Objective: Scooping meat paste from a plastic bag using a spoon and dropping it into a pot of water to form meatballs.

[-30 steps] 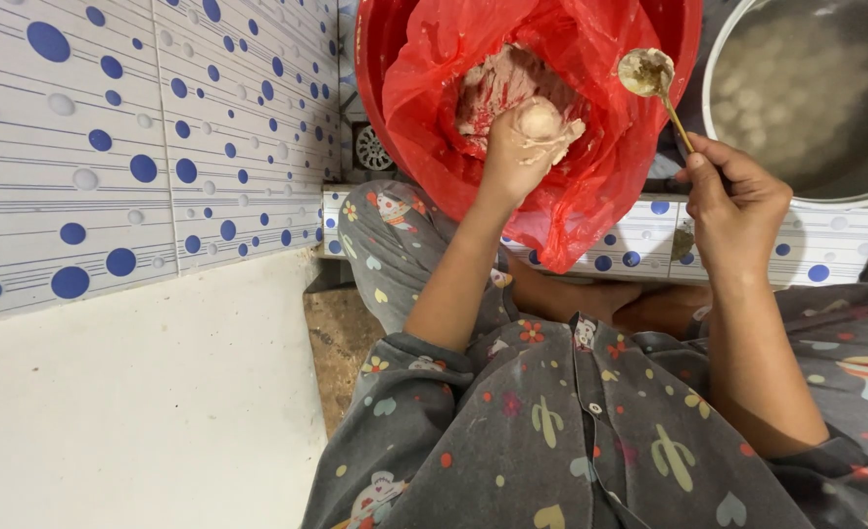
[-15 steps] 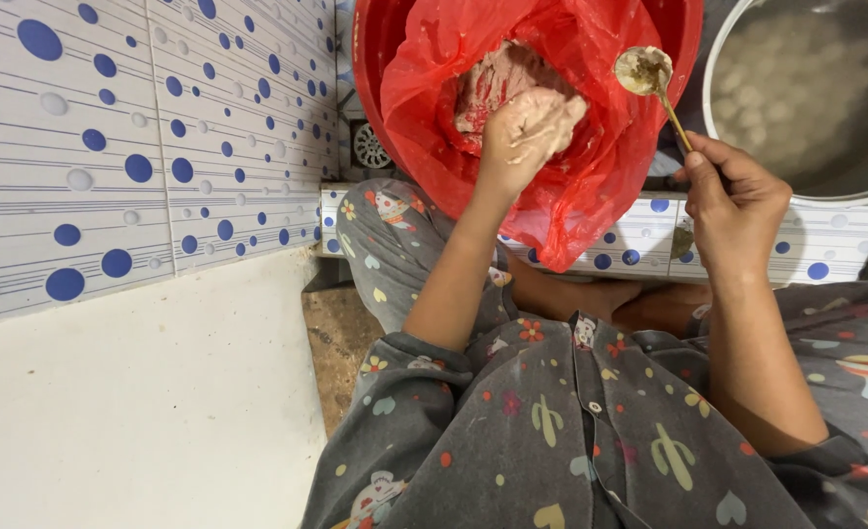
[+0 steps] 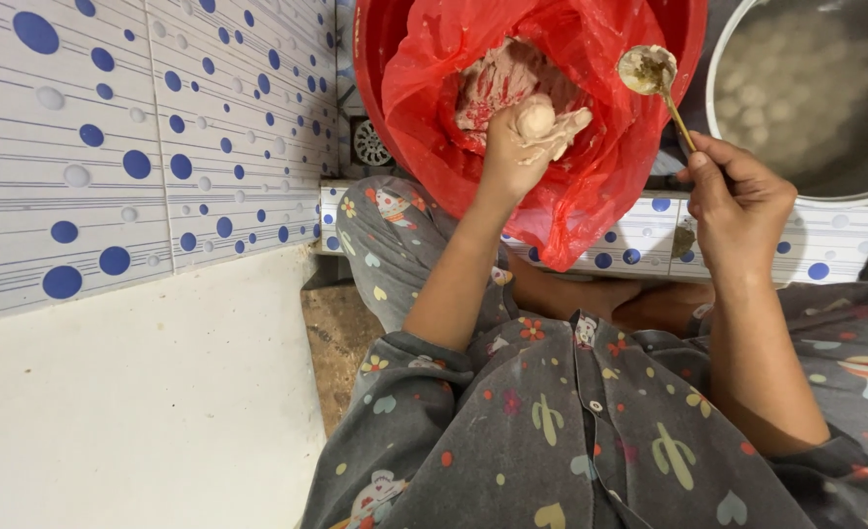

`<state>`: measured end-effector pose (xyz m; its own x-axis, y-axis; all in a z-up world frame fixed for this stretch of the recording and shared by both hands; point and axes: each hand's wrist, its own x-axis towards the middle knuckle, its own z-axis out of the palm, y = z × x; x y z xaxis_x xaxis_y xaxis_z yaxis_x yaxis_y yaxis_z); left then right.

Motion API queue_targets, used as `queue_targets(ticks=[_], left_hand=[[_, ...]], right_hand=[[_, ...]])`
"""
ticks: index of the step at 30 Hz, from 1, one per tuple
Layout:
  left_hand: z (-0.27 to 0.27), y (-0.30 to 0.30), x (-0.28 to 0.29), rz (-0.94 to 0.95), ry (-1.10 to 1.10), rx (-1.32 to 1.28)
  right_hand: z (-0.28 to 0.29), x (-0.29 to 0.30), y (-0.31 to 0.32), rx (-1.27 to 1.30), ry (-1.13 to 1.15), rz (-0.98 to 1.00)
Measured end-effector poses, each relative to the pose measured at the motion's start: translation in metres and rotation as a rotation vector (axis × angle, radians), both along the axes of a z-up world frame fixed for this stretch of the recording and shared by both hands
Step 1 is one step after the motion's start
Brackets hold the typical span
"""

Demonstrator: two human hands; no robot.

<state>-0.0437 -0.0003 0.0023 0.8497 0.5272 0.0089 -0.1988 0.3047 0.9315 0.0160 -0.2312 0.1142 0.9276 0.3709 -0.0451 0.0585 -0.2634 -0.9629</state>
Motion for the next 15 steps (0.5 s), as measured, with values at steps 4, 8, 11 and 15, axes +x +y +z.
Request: queue_targets(ticks=[4, 8, 11, 15], left_hand=[[0.066, 0.000, -0.006, -0.087, 0.194, 0.063], [-0.013, 0.006, -0.001, 0.014, 0.165, -0.150], [0.025, 0.005, -0.009, 0.039, 0.076, 0.201], [0.029, 0.000, -0.005, 0.029, 0.075, 0.005]], right_hand=[[0.009, -0.007, 0.003, 0.021, 0.027, 0.011], [0.017, -0.014, 0.003, -0.080, -0.186, 0.114], [0.033, -0.022, 0.008, -0.117, -0.273, 0.166], [0.046, -0.025, 0.010, -0.173, -0.507, 0.246]])
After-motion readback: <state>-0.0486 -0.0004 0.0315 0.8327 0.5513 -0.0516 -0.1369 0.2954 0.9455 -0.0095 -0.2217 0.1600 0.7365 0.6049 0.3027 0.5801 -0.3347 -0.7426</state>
